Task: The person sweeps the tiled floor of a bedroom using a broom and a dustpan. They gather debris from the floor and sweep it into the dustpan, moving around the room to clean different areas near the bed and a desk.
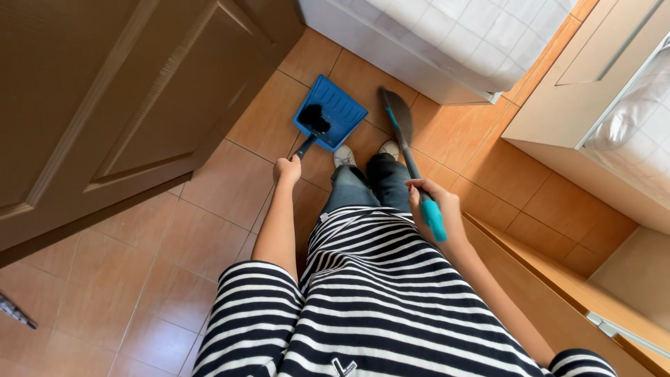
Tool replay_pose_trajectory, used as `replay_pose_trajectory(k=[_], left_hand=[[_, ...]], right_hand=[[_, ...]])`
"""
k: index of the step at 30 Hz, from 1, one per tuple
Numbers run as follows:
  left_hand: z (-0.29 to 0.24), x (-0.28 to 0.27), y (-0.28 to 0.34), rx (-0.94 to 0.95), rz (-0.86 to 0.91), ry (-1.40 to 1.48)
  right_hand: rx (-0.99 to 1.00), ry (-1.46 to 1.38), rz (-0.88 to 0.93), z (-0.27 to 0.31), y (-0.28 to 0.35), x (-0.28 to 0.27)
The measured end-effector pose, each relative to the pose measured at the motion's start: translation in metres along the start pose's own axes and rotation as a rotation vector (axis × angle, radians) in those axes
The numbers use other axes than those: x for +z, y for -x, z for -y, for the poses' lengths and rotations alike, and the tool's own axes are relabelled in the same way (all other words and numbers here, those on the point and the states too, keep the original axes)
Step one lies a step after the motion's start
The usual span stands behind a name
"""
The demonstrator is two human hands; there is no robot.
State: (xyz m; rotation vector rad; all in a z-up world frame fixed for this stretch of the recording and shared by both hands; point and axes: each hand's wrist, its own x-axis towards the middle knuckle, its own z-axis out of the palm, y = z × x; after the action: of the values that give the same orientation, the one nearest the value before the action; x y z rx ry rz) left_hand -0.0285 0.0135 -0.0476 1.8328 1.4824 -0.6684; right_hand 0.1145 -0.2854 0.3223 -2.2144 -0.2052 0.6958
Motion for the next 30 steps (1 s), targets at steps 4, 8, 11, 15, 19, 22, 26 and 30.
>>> replay_pose_trajectory(k=[4, 8, 11, 15, 19, 22, 26, 30], left_hand=[[0.006, 0.003, 0.0, -0.031, -0.04, 0.102], [0.004, 0.015, -0.01, -0.042, -0.072, 0.109], [-0.01, 0.014, 0.002, -0.116, -0.028, 0.138], [-0.008, 0.025, -0.003, -0.086, -0.101, 0.153], [-0.016, 0.023, 0.004, -0.112, 0.017, 0.323], [-0.021, 0.027, 0.003, -0.107, 0.093, 0.451], [-0.015, 0.045, -0.009, -0.119, 0.159, 0.588], [-0.005, 0.044, -0.013, -0.075, 0.199, 0.569]], right_hand=[[-0.02, -0.041, 0.01, 0.005, 0.0, -0.035], [0.073, -0.041, -0.007, 0.024, 0.0, -0.078], [0.024, 0.021, 0.023, 0.035, -0.001, -0.081], [-0.174, 0.159, 0.081, 0.027, -0.024, -0.038], [-0.267, 0.328, 0.301, 0.021, -0.037, 0.017], [-0.237, 0.296, 0.332, 0.029, -0.035, 0.041], [-0.304, 0.15, 0.333, 0.004, -0.019, 0.049], [-0.214, 0.137, 0.29, 0.013, -0.009, 0.004]])
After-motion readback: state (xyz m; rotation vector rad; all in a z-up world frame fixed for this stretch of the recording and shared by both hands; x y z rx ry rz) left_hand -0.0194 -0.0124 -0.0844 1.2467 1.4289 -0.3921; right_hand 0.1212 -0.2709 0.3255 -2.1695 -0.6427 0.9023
